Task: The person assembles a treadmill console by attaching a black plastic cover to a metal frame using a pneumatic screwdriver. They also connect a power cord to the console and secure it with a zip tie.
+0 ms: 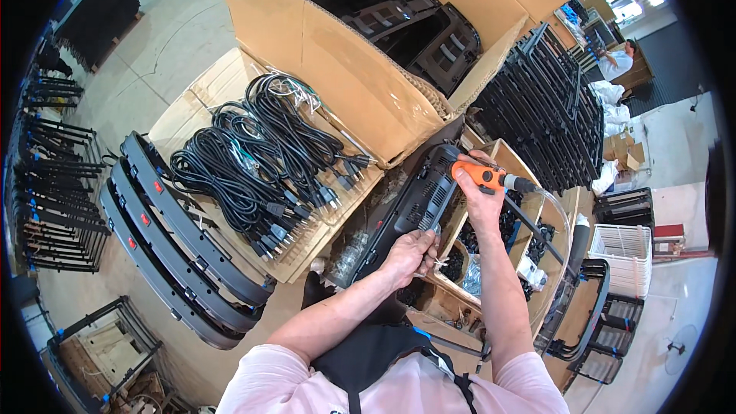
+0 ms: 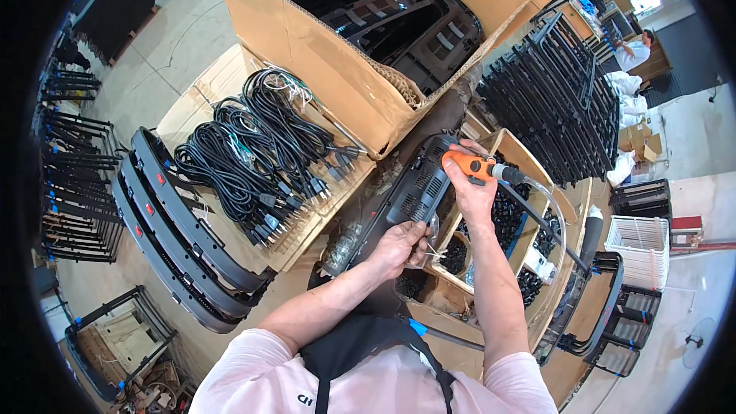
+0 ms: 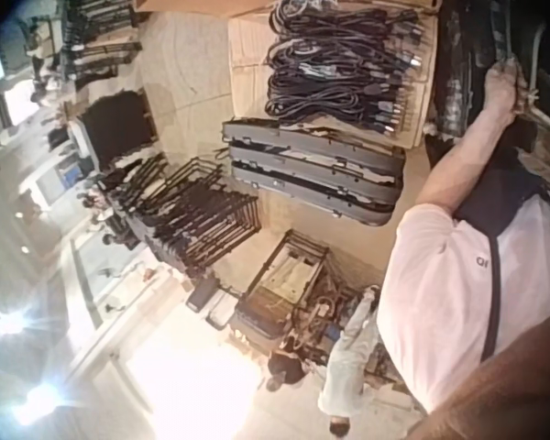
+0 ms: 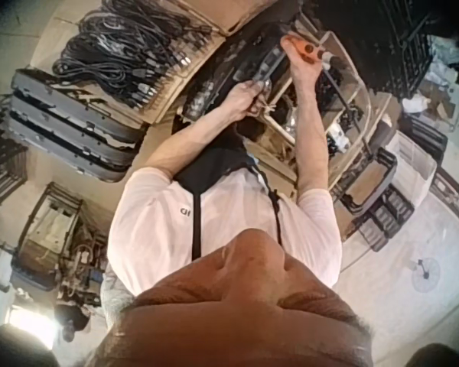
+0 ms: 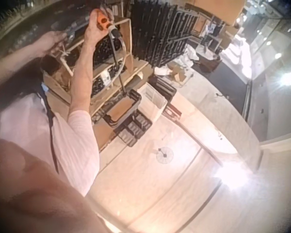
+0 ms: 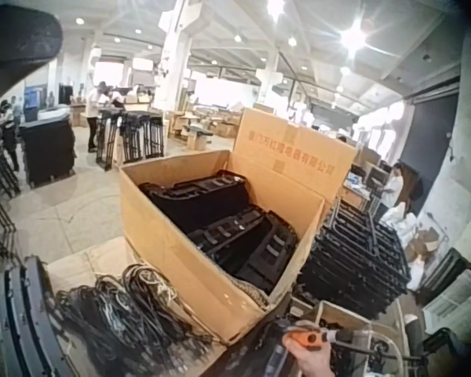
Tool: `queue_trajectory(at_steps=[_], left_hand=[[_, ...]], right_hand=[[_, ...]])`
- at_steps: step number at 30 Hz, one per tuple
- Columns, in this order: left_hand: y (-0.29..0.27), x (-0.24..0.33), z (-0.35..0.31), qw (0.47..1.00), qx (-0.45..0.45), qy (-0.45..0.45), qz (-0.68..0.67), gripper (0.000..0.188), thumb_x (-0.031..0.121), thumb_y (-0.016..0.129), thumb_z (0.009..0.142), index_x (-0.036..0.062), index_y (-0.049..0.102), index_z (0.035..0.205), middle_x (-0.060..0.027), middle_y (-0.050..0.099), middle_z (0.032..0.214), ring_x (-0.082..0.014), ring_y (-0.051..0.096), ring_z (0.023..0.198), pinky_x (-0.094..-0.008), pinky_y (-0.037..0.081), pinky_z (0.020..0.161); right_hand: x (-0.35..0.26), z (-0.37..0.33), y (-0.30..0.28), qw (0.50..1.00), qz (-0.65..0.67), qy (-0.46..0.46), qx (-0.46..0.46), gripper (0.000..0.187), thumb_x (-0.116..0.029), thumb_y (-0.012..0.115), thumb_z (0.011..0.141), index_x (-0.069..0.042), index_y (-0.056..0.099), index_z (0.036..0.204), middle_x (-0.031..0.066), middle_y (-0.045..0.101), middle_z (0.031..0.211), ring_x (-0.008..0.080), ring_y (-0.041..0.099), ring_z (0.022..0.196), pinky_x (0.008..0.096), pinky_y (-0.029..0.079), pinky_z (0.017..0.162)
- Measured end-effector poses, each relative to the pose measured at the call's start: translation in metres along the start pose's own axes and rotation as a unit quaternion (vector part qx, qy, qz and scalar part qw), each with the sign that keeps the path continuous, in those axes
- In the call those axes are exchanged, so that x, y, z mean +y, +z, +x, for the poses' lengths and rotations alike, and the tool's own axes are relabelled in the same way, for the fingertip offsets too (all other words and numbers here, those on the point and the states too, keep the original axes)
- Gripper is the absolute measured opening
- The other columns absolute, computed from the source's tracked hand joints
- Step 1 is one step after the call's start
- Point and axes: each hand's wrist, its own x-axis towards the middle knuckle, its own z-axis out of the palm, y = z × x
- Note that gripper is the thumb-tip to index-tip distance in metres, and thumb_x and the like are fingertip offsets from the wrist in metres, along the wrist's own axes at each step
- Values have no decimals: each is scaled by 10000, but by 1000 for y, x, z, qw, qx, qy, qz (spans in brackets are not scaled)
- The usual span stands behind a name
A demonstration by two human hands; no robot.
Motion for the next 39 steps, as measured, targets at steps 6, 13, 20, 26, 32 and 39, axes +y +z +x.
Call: queue_trajectory(at_steps=[6,13,20,26,32,39], left_hand=[[0,2,-2,999,27,18,-15,245,311,563,1146,93,629,1054,14,676,840,-59,581,586,-216,467,473],[-1,11,-6,999,11,2,-36,228,268,557,1149,65,656,1123,-11,730,917,-62,623,645,-212,497,539],[4,16,-1,998,21,6,-60,233,243,521,1161,44,639,1190,-45,751,1003,-85,673,720,-230,564,605],[1,17,2,996,8,19,-87,220,219,525,1157,35,624,1226,-72,760,1062,-108,698,766,-245,598,652],[-4,14,7,992,24,22,-122,209,272,593,1130,76,664,1110,-40,738,953,-110,658,727,-256,540,605],[8,24,20,980,73,16,-182,281,384,659,1088,115,677,1008,4,658,850,-131,590,714,-262,485,616]], right_hand=[[-3,3,2,1000,-10,4,-18,531,-53,842,906,16,595,1370,143,736,1280,184,693,1142,340,561,1031],[-9,7,7,999,-35,10,-27,510,-48,839,904,20,608,1353,137,738,1247,182,698,1127,338,566,1014],[-24,31,18,994,-72,40,-68,453,-18,842,874,23,652,1283,111,737,1187,168,714,1080,329,590,961],[-20,39,14,994,-71,35,-75,417,-2,820,892,32,668,1279,135,768,1177,191,728,1076,349,589,986],[-16,38,18,993,-77,41,-85,391,0,815,894,20,676,1259,123,762,1161,185,722,1073,337,584,985],[-11,38,17,993,-67,57,-79,402,-3,823,889,7,674,1262,111,755,1148,176,713,1076,326,581,982]])
